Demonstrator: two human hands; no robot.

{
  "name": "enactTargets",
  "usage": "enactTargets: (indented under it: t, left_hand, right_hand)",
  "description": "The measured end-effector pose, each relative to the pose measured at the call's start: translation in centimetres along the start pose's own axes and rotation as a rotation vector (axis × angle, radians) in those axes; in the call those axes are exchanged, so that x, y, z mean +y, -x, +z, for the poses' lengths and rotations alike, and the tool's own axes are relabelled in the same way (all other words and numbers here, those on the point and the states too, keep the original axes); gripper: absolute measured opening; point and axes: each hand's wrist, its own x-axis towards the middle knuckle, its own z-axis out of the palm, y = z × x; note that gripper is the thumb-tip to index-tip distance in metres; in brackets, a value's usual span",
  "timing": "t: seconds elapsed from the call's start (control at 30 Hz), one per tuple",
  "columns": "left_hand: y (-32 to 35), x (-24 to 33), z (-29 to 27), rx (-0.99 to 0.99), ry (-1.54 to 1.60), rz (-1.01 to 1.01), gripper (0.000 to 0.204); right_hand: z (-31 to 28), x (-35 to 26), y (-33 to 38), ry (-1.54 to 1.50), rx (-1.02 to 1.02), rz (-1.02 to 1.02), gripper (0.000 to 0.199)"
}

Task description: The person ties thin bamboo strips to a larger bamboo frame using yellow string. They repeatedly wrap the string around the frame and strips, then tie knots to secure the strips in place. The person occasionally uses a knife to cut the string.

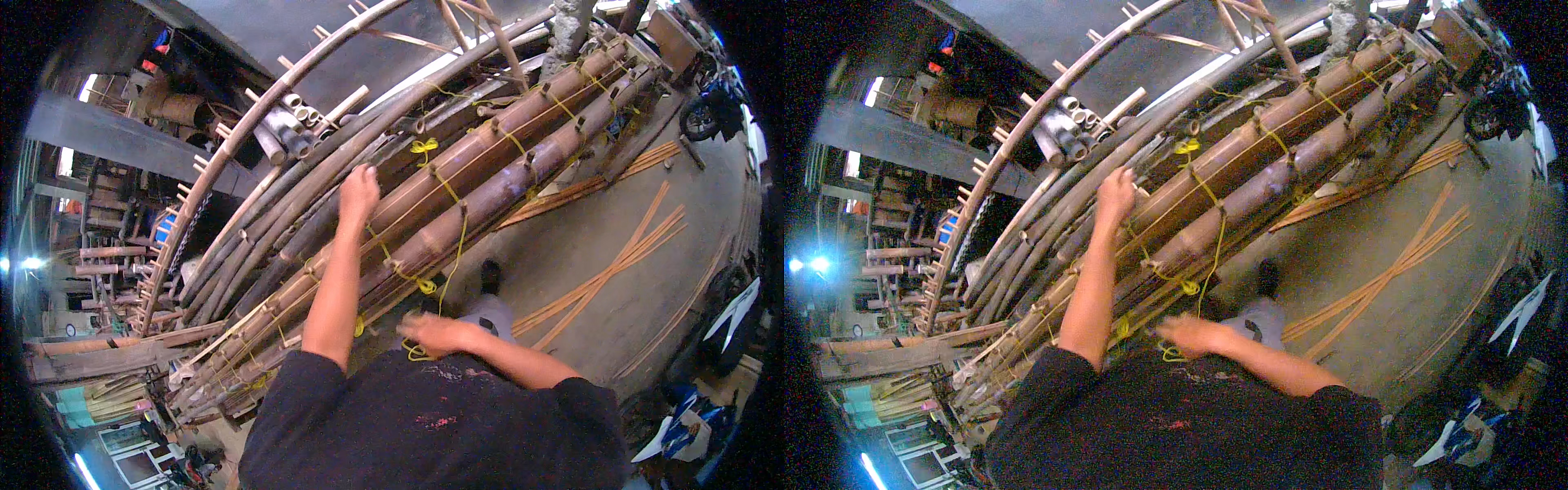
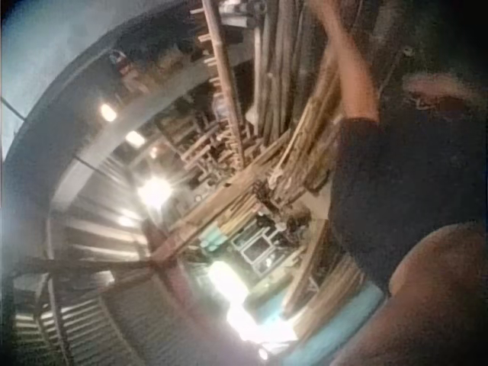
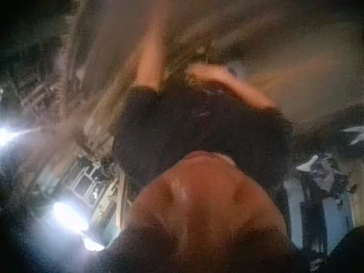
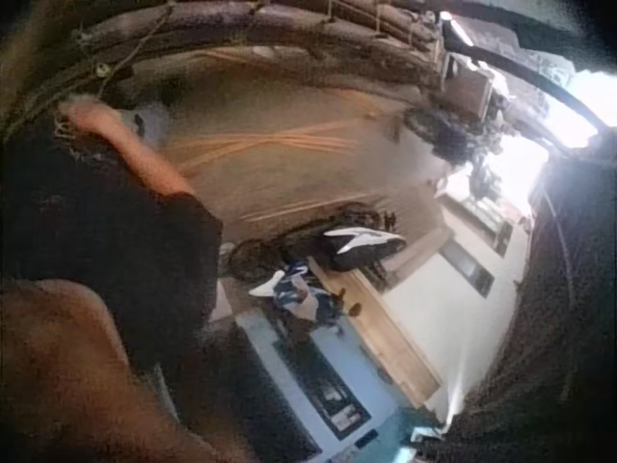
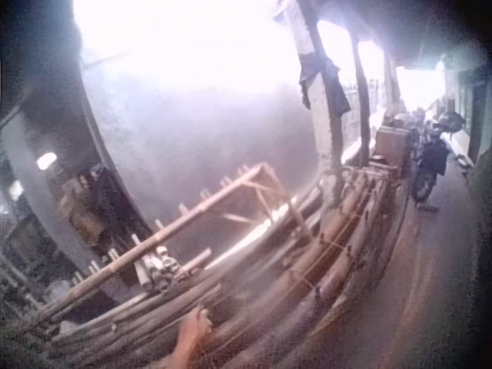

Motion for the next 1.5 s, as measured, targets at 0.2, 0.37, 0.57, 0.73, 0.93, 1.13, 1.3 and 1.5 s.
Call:
enactTargets:
  t: [0.2,0.37,0.57,0.73,0.93,1.13,1.3,1.5]
  left_hand:
    - [13.8,-7.2,-2.5,-0.294,-0.095,-0.012,0.03]
    - [14.9,-9.5,1.0,-0.006,-0.074,0.05,0.037]
    - [15.6,-12.3,2.5,0.333,0.247,0.362,0.04]
    - [13.7,-8.3,0.0,-0.132,0.055,-0.07,0.028]
    - [14.8,-6.0,0.0,0.131,-0.069,-0.116,0.03]
    - [8.2,0.1,-5.4,0.136,0.362,0.008,0.028]
    - [1.8,-14.0,1.6,0.09,-0.242,-0.27,0.034]
    - [5.0,-12.4,-7.0,-0.022,0.01,0.045,0.037]
  right_hand:
    - [-1.6,1.8,-3.1,-1.74,0.125,0.366,0.062]
    - [-3.1,1.1,-9.7,-1.141,1.308,0.176,0.011]
    - [-11.5,-5.4,-19.6,0.434,0.097,0.219,0.049]
    - [-13.9,7.7,-21.6,-0.103,0.249,0.064,0.058]
    - [-10.0,-4.4,-5.5,-0.124,0.146,-0.142,0.036]
    - [-1.7,1.1,-5.7,-0.185,0.223,0.094,0.039]
    - [-0.1,-0.8,-5.8,0.307,0.283,0.029,0.034]
    - [5.7,-6.1,-8.9,-0.082,0.36,0.202,0.033]
